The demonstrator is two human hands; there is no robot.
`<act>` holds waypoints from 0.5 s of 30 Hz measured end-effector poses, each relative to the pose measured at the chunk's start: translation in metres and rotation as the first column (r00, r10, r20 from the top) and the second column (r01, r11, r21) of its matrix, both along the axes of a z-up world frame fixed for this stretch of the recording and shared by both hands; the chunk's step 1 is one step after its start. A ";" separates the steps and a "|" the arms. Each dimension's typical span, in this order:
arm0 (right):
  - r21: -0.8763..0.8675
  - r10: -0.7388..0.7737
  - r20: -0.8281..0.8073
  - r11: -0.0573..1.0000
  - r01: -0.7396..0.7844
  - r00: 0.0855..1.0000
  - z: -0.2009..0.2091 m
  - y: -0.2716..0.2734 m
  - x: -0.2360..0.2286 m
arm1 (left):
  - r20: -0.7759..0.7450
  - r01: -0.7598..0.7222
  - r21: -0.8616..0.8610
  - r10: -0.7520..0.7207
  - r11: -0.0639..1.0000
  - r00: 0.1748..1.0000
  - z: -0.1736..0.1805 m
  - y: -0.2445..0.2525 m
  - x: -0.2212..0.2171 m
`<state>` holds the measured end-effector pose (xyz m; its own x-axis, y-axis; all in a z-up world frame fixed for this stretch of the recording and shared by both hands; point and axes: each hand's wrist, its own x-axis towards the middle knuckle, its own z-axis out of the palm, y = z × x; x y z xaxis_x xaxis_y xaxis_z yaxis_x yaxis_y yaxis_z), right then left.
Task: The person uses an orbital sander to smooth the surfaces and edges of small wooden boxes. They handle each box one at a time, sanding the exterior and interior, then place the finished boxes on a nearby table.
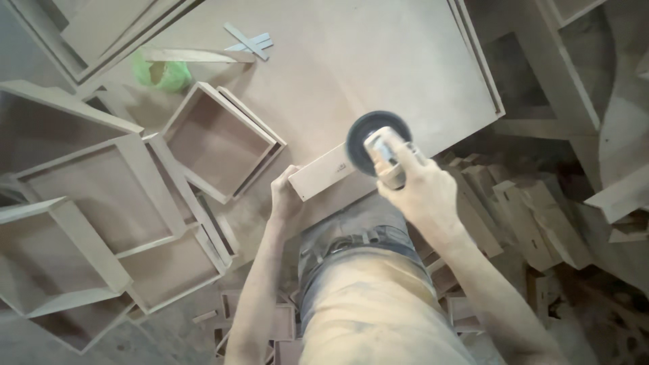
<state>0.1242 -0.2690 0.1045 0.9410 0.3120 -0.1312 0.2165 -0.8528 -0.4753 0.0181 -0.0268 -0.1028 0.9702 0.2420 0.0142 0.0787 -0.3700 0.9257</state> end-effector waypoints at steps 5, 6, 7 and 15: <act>-0.065 -0.024 0.004 0.998 0.025 1.000 -0.001 -0.001 -0.016 | -0.008 0.006 -0.011 -0.007 1.000 1.000 0.002 -0.001 0.003; -0.092 -0.047 -0.037 0.995 0.044 0.998 -0.005 0.004 -0.023 | -0.013 0.006 0.005 -0.006 1.000 1.000 0.003 -0.002 0.002; -0.119 -0.069 -0.076 0.991 0.059 0.995 -0.008 0.008 -0.030 | -0.023 0.004 -0.003 -0.004 1.000 1.000 0.004 -0.002 0.002; 0.035 0.141 0.023 0.989 -0.142 0.990 -0.010 0.032 -0.052 | -0.083 -0.011 -0.072 0.005 0.997 0.997 0.010 -0.001 0.004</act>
<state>0.0718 -0.2372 0.0944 0.8895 0.4464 -0.0981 0.3437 -0.7949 -0.5000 0.0223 -0.0282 -0.0929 0.9654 0.2470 -0.0835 0.1584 -0.3012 0.9403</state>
